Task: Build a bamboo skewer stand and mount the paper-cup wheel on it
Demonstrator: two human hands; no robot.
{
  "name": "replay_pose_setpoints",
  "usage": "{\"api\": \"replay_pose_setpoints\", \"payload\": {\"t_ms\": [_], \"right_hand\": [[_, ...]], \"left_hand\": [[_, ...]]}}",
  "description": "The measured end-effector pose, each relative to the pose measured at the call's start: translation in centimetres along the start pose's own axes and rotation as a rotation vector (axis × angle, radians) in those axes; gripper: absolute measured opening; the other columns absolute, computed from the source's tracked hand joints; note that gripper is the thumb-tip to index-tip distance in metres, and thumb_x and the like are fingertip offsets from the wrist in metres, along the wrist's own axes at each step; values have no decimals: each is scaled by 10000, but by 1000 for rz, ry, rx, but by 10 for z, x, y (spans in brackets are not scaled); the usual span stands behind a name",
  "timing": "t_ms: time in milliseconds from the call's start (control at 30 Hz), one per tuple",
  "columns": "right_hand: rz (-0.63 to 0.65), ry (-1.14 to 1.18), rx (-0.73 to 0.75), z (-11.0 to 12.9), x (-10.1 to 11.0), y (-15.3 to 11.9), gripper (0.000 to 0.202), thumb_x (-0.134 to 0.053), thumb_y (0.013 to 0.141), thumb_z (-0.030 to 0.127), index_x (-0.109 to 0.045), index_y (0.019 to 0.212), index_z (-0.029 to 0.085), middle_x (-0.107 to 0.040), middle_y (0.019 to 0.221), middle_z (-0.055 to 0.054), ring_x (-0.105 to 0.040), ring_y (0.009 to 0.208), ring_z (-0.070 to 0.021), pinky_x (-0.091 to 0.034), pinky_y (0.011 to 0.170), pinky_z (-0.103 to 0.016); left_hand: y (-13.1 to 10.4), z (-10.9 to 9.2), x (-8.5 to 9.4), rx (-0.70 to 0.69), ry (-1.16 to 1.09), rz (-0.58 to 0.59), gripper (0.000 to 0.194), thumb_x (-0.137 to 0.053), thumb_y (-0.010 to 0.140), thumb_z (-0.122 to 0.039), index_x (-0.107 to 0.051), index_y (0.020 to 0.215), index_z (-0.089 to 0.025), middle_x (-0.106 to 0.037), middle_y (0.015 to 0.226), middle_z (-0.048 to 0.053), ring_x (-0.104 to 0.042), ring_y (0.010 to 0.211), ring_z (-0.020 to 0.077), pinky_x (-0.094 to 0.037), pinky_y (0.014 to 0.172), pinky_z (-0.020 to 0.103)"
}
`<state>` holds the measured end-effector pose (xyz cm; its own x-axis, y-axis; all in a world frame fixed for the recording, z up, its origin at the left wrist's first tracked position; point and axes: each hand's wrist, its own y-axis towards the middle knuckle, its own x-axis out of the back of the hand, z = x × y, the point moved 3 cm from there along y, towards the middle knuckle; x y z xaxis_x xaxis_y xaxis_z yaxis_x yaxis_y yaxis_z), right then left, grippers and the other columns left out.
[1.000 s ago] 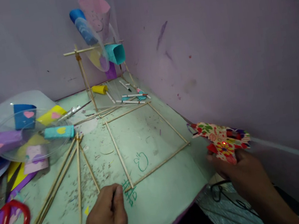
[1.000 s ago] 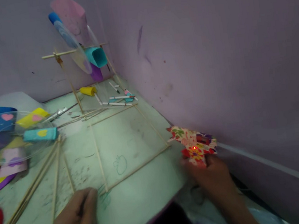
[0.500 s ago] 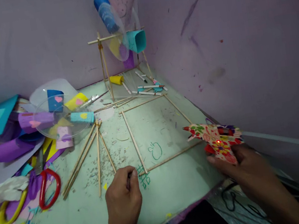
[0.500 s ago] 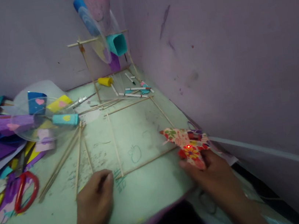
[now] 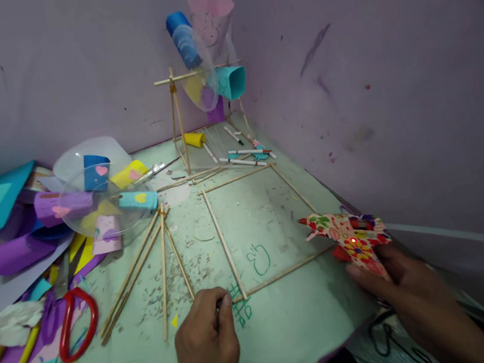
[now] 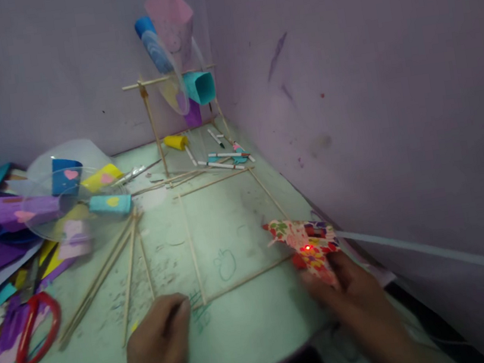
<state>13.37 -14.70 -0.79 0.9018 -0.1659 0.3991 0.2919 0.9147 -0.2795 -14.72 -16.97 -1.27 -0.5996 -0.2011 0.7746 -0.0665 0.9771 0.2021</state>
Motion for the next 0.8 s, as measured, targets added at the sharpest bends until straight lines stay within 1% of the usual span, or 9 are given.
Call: {"api": "replay_pose_setpoints", "payload": {"t_ms": [100, 200, 333, 433, 500, 600, 667, 733, 800], "right_hand": [[-31, 28, 17, -5, 7, 0, 514, -657, 647, 468, -589, 1087, 211, -645, 1118, -89, -590, 1027, -278, -477, 851, -362], [-56, 83, -21, -9, 15, 0, 523, -686, 625, 433, -592, 1085, 201, -663, 1073, -91, -613, 978, -275, -510, 793, -346], [-109, 167, -46, -12, 19, -2, 496, -724, 586, 387, -601, 1028, 200, -677, 1023, -73, -626, 942, -263, -528, 732, -307], [-161, 182, -76, -17, 18, -7, 480, -734, 570, 396, -595, 988, 205, -680, 990, -52, -634, 908, -245, -527, 709, -288], [-232, 195, -80, -20, 20, -12, 468, -734, 567, 405, -592, 968, 210, -681, 959, -43, -640, 871, -236, -528, 683, -287], [-407, 176, -80, -23, 25, -19, 428, -733, 557, 423, -591, 898, 208, -680, 880, -35, -642, 787, -218, -520, 627, -279], [-496, 161, -78, -22, 28, -22, 399, -731, 547, 432, -577, 835, 202, -675, 822, -28, -636, 732, -204, -509, 595, -269], [-528, 191, -67, -20, 30, -22, 392, -726, 547, 435, -559, 813, 202, -674, 817, -22, -634, 712, -193, -503, 581, -260], [-530, 233, -71, -18, 31, -21, 404, -723, 554, 437, -557, 840, 205, -676, 831, -17, -634, 707, -185, -500, 576, -255]], "left_hand": [[-2, 0, -2, 39, -29, 9, 162, -466, 841, -311, -578, 769, -220, -597, 681, -26, -561, 572, 107, -430, 561, 220], [-3, -1, -2, 94, -30, 8, 184, -455, 844, -338, -574, 762, -224, -584, 685, -29, -546, 580, 110, -411, 580, 237], [-3, -4, -2, 93, -36, 12, 183, -451, 843, -324, -576, 762, -217, -580, 689, -26, -536, 588, 111, -404, 597, 240], [-3, -4, -2, 101, -8, 20, 193, -439, 845, -323, -578, 760, -218, -585, 692, -21, -542, 591, 116, -406, 596, 241], [-3, -2, -2, 101, 10, 15, 195, -437, 845, -330, -580, 765, -224, -595, 698, -24, -551, 592, 117, -412, 596, 239], [-2, 0, -2, 60, 26, 1, 166, -471, 825, -348, -584, 770, -239, -607, 687, -42, -562, 573, 107, -419, 567, 220], [-3, 1, -2, 51, 28, -3, 165, -477, 820, -363, -584, 772, -247, -604, 672, -51, -557, 561, 102, -421, 549, 210], [-3, 2, -3, 79, 29, -5, 193, -452, 830, -382, -580, 774, -249, -596, 662, -50, -549, 560, 105, -421, 546, 211], [-4, 2, -4, 110, 26, -7, 225, -425, 839, -404, -575, 778, -249, -592, 672, -44, -545, 570, 110, -423, 559, 216]]}}
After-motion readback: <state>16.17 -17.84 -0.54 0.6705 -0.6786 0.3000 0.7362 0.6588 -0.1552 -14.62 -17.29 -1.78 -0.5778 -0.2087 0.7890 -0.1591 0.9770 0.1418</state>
